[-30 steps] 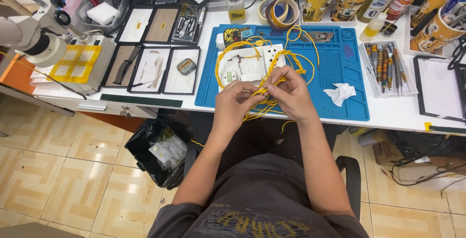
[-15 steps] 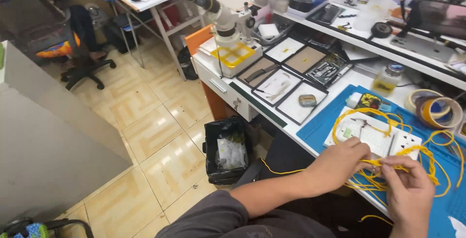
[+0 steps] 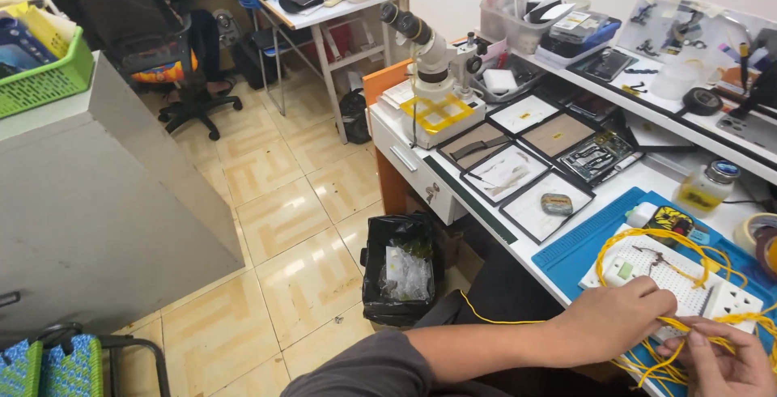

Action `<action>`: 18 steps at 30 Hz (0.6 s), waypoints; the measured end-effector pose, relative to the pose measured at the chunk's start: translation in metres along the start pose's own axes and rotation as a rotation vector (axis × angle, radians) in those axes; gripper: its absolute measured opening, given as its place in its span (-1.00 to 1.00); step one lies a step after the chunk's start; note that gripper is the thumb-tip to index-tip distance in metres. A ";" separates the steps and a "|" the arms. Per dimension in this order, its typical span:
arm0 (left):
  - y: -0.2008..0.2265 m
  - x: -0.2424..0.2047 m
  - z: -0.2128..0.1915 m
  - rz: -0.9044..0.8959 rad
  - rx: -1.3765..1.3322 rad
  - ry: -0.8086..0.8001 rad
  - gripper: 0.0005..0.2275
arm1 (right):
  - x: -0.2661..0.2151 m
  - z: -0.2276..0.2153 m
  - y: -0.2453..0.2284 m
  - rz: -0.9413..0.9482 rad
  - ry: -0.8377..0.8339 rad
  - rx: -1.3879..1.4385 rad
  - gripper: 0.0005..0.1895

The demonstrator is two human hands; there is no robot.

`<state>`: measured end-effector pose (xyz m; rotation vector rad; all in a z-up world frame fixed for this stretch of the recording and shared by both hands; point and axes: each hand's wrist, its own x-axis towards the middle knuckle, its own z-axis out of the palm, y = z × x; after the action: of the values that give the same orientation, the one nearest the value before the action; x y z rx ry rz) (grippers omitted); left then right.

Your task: The person sits at a workbench and ties a bundle of yellow cables together by hand. They manipulate the cables to form a knot and then pull the ends to tighten the bundle.

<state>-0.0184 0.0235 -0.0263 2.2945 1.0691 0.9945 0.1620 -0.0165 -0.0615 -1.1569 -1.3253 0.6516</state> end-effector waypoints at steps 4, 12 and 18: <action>0.000 0.000 -0.001 -0.005 0.039 0.020 -0.92 | 0.000 0.004 -0.005 0.028 -0.012 -0.102 -0.80; 0.002 0.012 -0.012 -0.107 -0.158 -0.097 -0.86 | 0.002 -0.007 0.020 -0.082 -0.033 -0.079 -0.88; 0.018 0.011 -0.035 -0.233 -0.281 -0.105 -0.72 | -0.007 0.007 0.002 -0.042 0.001 -0.001 -0.90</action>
<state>-0.0310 0.0239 0.0122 1.9266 1.0513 0.8607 0.1547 -0.0203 -0.0673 -1.1278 -1.3457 0.6199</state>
